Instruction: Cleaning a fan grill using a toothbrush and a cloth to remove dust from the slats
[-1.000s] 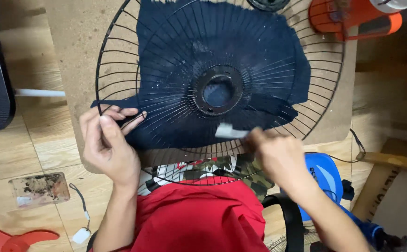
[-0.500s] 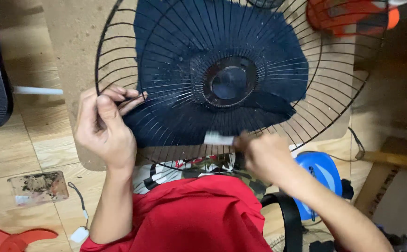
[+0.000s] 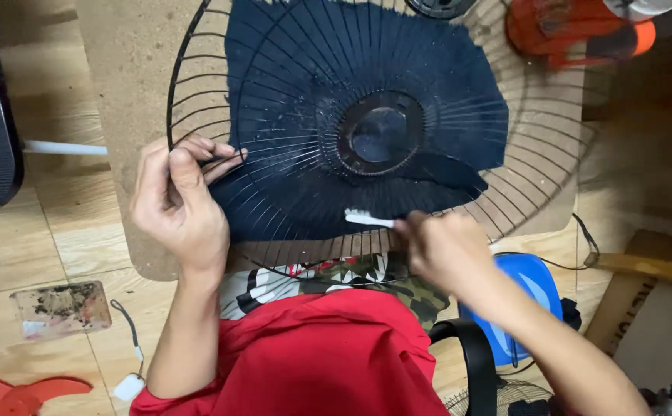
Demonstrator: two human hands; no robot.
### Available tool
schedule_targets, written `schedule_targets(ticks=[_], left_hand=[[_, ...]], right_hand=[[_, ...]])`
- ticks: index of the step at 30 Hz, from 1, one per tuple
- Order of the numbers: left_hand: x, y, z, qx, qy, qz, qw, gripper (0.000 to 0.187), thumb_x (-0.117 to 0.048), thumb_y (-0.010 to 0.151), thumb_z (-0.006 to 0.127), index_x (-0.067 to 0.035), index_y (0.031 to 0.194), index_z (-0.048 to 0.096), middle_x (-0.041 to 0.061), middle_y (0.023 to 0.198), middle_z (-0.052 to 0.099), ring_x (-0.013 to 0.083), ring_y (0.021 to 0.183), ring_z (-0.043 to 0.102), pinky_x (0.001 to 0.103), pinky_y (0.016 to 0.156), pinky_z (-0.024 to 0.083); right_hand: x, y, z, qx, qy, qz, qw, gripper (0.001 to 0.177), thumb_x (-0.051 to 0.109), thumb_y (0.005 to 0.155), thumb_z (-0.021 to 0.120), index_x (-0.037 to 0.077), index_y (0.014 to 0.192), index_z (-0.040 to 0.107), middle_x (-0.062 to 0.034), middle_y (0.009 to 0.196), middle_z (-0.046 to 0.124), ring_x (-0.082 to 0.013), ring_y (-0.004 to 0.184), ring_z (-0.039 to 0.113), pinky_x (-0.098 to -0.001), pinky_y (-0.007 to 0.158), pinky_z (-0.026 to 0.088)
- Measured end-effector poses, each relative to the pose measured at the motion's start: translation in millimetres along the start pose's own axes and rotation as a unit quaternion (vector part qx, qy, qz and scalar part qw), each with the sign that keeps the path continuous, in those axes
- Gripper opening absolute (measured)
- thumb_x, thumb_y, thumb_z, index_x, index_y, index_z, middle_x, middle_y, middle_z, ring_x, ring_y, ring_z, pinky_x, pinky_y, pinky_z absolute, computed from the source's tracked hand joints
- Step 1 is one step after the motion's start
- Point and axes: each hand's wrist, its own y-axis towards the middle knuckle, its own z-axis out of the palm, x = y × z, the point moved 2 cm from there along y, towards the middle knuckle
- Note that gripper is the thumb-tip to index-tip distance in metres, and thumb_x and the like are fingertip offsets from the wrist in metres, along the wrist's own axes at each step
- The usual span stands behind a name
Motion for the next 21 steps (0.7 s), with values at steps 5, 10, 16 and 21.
schedule_targets(ticks=[5,10,16,21], left_hand=[[-3,-1,2,-0.002,0.001,0.001,1.000,0.032,-0.013,0.102,0.042,0.010,0.082,0.052,0.023,0.079,0.053,0.0328,0.068,0.066,0.044,0.059,0.061],[-4,-4,-1,-0.008,-0.009,-0.013,1.000,0.033,-0.014,0.102,0.041,0.011,0.082,0.051,0.023,0.079,0.053,0.0329,0.068,0.067,0.044,0.060,0.061],[-1,-2,0,-0.005,-0.015,-0.016,1.000,0.031,-0.010,0.103,0.038,0.011,0.082,0.049,0.024,0.080,0.053,0.0341,0.069,0.066,0.046,0.062,0.061],[1,1,2,0.011,0.007,0.039,0.999,0.030,-0.004,0.103,0.042,0.011,0.079,0.051,0.023,0.074,0.050,0.0345,0.065,0.065,0.045,0.059,0.060]], right_hand=[[-5,3,14,-0.003,-0.039,0.036,0.999,0.036,0.046,0.089,0.043,0.018,0.082,0.065,-0.0166,0.063,0.066,-0.0386,0.070,0.068,-0.0463,0.063,0.053],[-5,4,-1,-0.044,0.024,0.028,0.998,0.031,0.037,0.086,0.050,0.013,0.075,0.065,-0.0201,0.060,0.064,-0.0403,0.069,0.067,-0.0477,0.064,0.052],[-3,1,3,-0.052,0.040,-0.002,0.998,0.039,0.036,0.085,0.050,0.006,0.065,0.065,-0.0237,0.055,0.063,-0.0446,0.064,0.065,-0.0516,0.060,0.050],[12,-11,15,-0.013,0.011,-0.036,0.999,0.027,0.035,0.086,0.048,0.015,0.079,0.066,-0.0214,0.059,0.064,-0.0423,0.067,0.067,-0.0482,0.060,0.053]])
